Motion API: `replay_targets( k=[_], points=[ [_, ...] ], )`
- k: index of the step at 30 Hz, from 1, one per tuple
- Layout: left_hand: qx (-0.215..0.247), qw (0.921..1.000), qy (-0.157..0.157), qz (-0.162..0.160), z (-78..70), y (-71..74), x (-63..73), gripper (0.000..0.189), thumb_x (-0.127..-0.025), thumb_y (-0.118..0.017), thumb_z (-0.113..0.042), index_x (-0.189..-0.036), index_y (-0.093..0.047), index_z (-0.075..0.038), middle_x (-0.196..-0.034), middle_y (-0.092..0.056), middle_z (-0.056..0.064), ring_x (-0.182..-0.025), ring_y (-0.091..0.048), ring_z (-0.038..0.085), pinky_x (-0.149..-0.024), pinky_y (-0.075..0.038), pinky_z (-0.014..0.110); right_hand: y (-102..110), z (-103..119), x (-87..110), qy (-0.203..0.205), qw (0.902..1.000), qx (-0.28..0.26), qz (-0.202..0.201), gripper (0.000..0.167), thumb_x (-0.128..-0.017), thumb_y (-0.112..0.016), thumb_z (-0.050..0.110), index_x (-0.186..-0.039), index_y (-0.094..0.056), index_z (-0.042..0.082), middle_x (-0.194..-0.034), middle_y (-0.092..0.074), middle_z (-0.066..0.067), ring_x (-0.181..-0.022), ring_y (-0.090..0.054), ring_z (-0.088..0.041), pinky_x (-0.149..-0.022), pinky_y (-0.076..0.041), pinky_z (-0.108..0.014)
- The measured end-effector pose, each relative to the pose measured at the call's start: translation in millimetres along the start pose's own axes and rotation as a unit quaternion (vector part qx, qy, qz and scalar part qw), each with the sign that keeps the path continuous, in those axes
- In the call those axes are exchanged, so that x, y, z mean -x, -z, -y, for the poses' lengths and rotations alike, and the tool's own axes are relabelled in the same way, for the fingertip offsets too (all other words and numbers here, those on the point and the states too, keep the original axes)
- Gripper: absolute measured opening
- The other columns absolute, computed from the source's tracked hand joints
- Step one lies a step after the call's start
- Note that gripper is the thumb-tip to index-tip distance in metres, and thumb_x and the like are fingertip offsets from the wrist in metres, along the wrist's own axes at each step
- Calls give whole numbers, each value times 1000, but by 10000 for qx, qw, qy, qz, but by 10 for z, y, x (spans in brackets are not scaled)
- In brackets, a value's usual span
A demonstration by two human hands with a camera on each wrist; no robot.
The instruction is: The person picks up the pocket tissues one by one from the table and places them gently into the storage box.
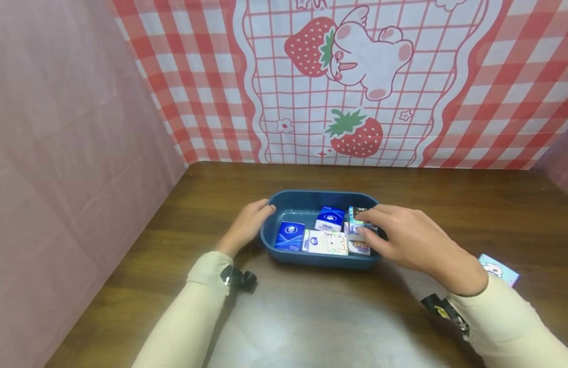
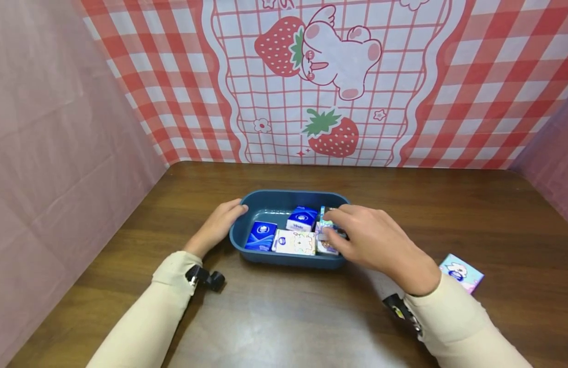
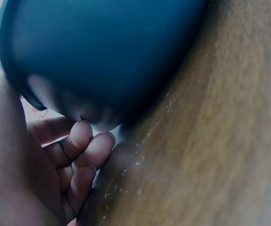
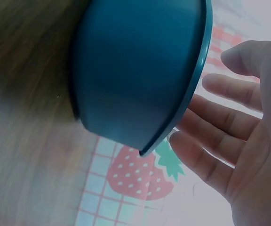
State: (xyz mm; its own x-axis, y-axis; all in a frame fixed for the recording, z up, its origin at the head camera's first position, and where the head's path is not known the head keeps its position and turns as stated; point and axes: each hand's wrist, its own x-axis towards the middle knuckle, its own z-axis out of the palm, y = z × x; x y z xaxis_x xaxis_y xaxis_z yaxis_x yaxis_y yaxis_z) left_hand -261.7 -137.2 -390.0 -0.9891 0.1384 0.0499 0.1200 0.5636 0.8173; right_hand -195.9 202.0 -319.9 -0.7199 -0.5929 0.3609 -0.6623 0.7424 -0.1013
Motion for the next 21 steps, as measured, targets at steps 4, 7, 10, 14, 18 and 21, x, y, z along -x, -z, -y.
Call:
replay_targets(
  k=[4, 7, 10, 14, 18, 21],
  points=[
    [-13, 10000, -28, -32, 2, 1, -7, 43, -103, -48, -37, -128, -64, -6, -115, -68, 10, -110, -62, 27, -100, -48, 50, 11, -31, 27, -27, 9999, 75, -64, 34, -90, -73, 32, -118, -74, 12, -107, -73, -4, -94, -70, -22, -78, -58, -48],
    [5, 10000, -23, -19, 17, -3, -10, 43, -103, -48, -37, -129, -64, -6, -115, -68, 9, -110, -62, 27, -100, -48, 50, 20, -41, 43, -67, 9999, 89, -51, 34, -90, -73, 32, -118, -74, 12, -108, -73, -5, -95, -70, -23, -78, -58, -49],
    [41, 10000, -32, -19, 39, -9, -9, 42, -103, -48, -37, -128, -64, -7, -114, -68, 8, -109, -62, 26, -99, -49, 50, 15, -42, 53, -45, 9999, 93, -81, 34, -90, -72, 32, -118, -74, 12, -107, -73, -4, -92, -69, -22, -77, -59, -48],
    [57, 10000, -33, -48, 58, -20, -12, 42, -103, -48, -38, -127, -65, -9, -111, -68, 6, -106, -62, 24, -98, -49, 50, 7, -42, 80, 61, 9996, 207, -196, 32, -90, -72, 31, -116, -74, 12, -101, -72, -2, -83, -67, -16, -69, -59, -42],
    [12, 10000, -8, -79, 63, -29, -15, 45, -102, -48, -40, -130, -63, -9, -117, -68, 6, -112, -61, 25, -101, -47, 51, 6, -50, 144, 140, 9988, 300, -370, 29, -89, -72, 28, -112, -75, 11, -98, -71, 0, -78, -65, -12, -63, -57, -38],
    [4, 10000, 29, -82, 62, -34, -12, 46, -103, -48, -40, -132, -62, -8, -120, -67, 7, -115, -61, 26, -102, -46, 51, 1, -63, 200, 239, 9976, 308, -574, 27, -87, -73, 26, -109, -75, 11, -98, -71, 1, -79, -66, -13, -63, -57, -38]
  ],
)
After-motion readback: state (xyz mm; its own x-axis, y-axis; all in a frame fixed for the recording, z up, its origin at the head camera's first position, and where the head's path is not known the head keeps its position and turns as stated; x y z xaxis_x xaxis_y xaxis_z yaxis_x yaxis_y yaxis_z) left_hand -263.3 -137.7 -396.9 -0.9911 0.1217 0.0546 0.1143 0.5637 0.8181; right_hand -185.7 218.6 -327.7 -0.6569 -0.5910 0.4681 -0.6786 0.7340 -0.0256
